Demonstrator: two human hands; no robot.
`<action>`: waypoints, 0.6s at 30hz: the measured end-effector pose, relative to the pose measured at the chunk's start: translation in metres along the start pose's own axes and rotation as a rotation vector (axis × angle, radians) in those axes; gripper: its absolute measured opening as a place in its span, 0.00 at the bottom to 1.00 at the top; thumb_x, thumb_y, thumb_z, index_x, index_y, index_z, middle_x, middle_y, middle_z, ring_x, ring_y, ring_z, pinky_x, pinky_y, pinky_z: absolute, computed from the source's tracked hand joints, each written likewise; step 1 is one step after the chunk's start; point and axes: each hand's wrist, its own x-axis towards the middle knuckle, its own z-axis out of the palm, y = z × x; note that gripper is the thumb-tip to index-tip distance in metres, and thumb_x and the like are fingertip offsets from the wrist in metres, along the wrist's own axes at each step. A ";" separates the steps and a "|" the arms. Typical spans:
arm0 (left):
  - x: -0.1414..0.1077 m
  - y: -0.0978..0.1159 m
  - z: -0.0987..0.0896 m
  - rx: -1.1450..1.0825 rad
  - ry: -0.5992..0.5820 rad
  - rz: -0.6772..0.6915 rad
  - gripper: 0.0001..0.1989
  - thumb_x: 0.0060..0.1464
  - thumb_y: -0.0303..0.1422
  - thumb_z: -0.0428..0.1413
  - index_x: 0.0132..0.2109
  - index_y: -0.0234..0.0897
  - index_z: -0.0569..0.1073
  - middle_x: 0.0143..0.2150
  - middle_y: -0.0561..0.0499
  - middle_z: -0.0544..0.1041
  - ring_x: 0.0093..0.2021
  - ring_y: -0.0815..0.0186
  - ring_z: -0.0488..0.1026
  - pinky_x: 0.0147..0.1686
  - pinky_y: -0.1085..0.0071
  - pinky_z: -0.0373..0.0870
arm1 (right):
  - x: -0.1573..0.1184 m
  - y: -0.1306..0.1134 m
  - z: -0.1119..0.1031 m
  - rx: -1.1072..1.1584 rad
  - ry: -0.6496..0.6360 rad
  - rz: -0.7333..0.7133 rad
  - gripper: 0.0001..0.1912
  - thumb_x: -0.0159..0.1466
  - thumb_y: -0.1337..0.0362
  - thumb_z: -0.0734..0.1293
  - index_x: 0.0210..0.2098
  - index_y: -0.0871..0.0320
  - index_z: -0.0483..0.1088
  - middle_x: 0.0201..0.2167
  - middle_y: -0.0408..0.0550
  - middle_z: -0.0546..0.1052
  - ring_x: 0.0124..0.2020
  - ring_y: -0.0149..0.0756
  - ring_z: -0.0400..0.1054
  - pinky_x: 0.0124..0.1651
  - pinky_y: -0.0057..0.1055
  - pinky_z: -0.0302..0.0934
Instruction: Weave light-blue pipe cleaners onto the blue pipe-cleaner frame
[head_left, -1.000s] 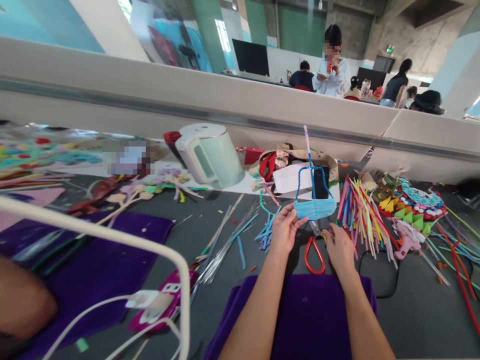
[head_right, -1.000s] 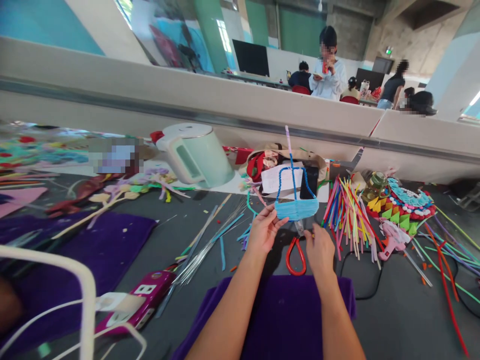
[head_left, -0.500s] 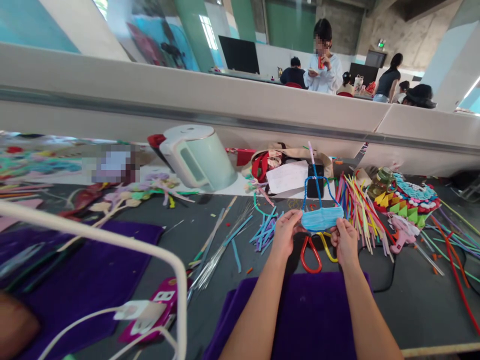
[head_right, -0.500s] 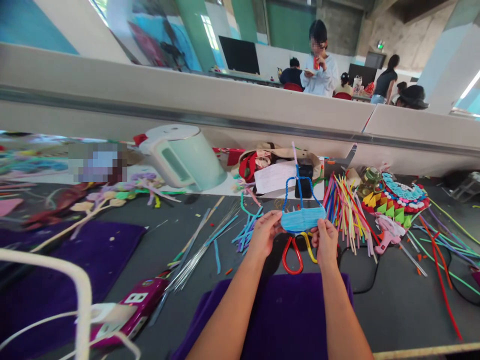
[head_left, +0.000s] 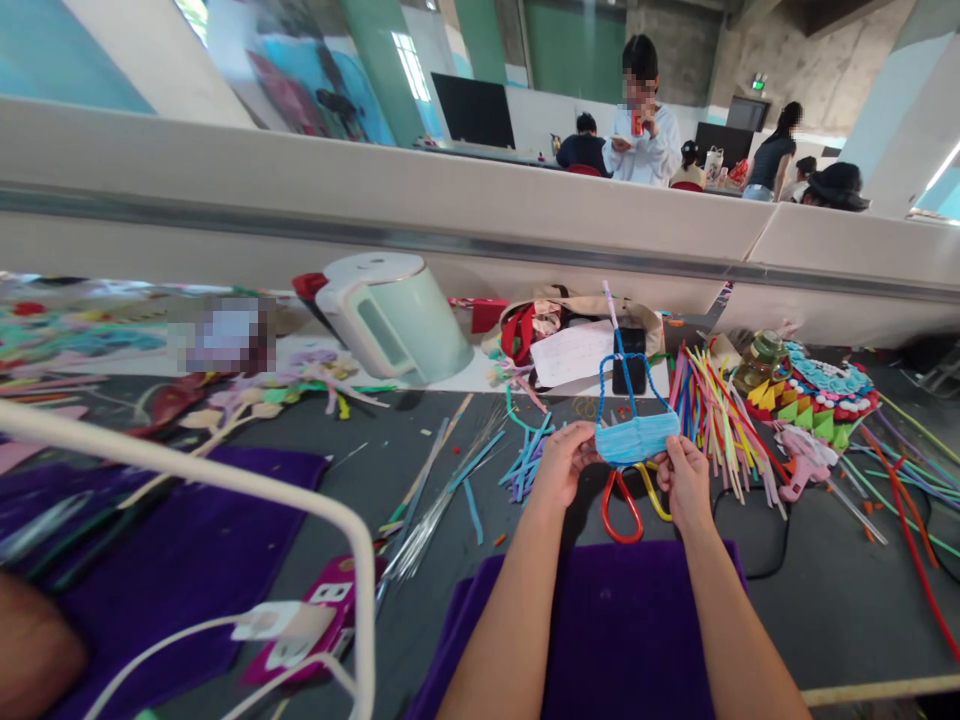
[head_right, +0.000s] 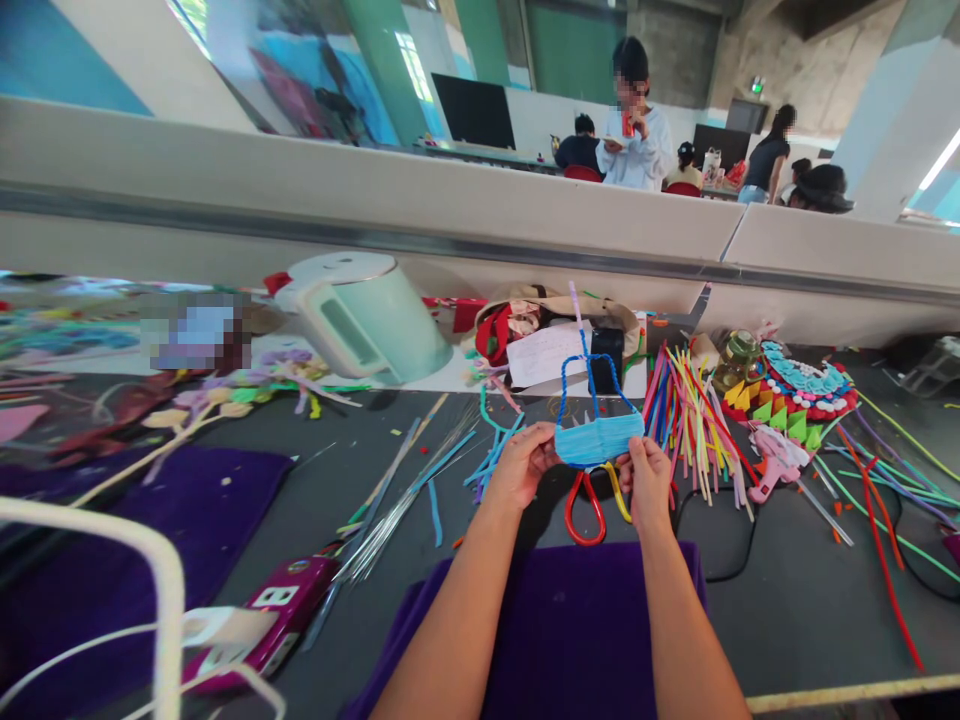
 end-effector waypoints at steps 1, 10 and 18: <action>0.000 0.000 0.000 -0.002 0.002 -0.003 0.09 0.38 0.33 0.64 0.26 0.33 0.74 0.19 0.57 0.67 0.20 0.74 0.65 0.22 0.76 0.68 | 0.000 0.000 0.000 0.003 -0.001 0.004 0.19 0.53 0.51 0.71 0.25 0.59 0.63 0.18 0.38 0.70 0.12 0.19 0.54 0.11 0.16 0.46; 0.001 -0.001 -0.003 -0.008 0.029 0.008 0.08 0.37 0.32 0.64 0.26 0.32 0.75 0.19 0.56 0.68 0.20 0.74 0.66 0.22 0.76 0.68 | 0.000 0.001 0.000 0.025 -0.005 0.030 0.19 0.53 0.51 0.71 0.24 0.59 0.63 0.17 0.38 0.69 0.11 0.19 0.53 0.11 0.16 0.46; 0.003 -0.003 -0.004 -0.106 -0.026 -0.043 0.09 0.37 0.31 0.65 0.26 0.32 0.74 0.19 0.57 0.69 0.20 0.73 0.68 0.23 0.76 0.69 | -0.001 0.002 0.002 0.058 -0.022 0.051 0.18 0.53 0.51 0.71 0.24 0.59 0.64 0.16 0.37 0.68 0.11 0.19 0.52 0.11 0.17 0.45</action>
